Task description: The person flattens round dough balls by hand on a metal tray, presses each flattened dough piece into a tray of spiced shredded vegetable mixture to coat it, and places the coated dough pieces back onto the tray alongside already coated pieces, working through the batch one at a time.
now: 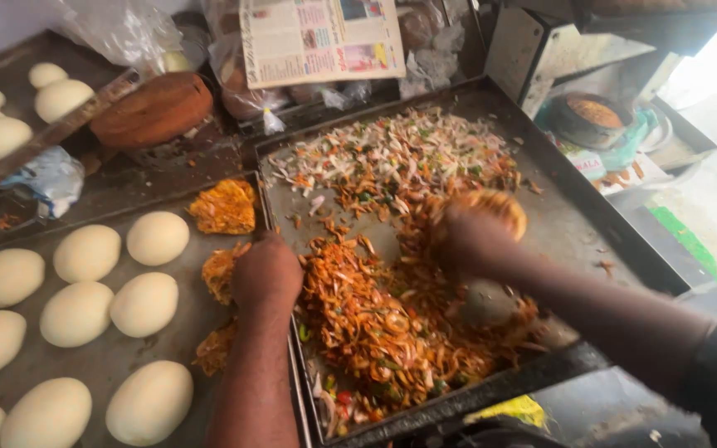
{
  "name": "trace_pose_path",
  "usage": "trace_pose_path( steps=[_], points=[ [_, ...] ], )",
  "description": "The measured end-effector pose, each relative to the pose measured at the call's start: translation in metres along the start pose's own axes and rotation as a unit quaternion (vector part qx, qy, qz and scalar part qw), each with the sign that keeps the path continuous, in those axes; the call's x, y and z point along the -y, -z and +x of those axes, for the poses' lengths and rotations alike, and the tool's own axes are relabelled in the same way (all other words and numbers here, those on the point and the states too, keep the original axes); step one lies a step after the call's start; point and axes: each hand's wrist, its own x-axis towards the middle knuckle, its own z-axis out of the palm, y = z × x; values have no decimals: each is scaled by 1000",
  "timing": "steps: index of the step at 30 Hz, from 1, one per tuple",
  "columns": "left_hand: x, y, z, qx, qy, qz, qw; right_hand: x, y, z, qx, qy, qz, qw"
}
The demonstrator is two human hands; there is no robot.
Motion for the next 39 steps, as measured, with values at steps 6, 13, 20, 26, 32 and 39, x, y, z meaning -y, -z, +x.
trace_pose_path(
  steps=[6, 13, 20, 26, 32, 39],
  points=[
    [5, -4, 2, -1, -7, -8, 1000, 101, 43, -51, 128, 57, 27, 990],
    [10, -8, 0, -18, -19, -28, 999, 89, 123, -67, 162, 139, -27, 977],
    [11, -8, 1, -15, -28, -19, 999, 100, 58, -57, 204, 354, -101, 907],
    [12, -18, 7, -19, -24, -17, 999, 77, 42, -55, 221, 316, -62, 921],
    [14, -16, 5, -20, -33, -2, 999, 42, 33, -119, 128, 390, -53, 910],
    [16, -21, 3, -17, -47, -5, 999, 40, 80, -96, 291, 185, 90, 934]
  ],
)
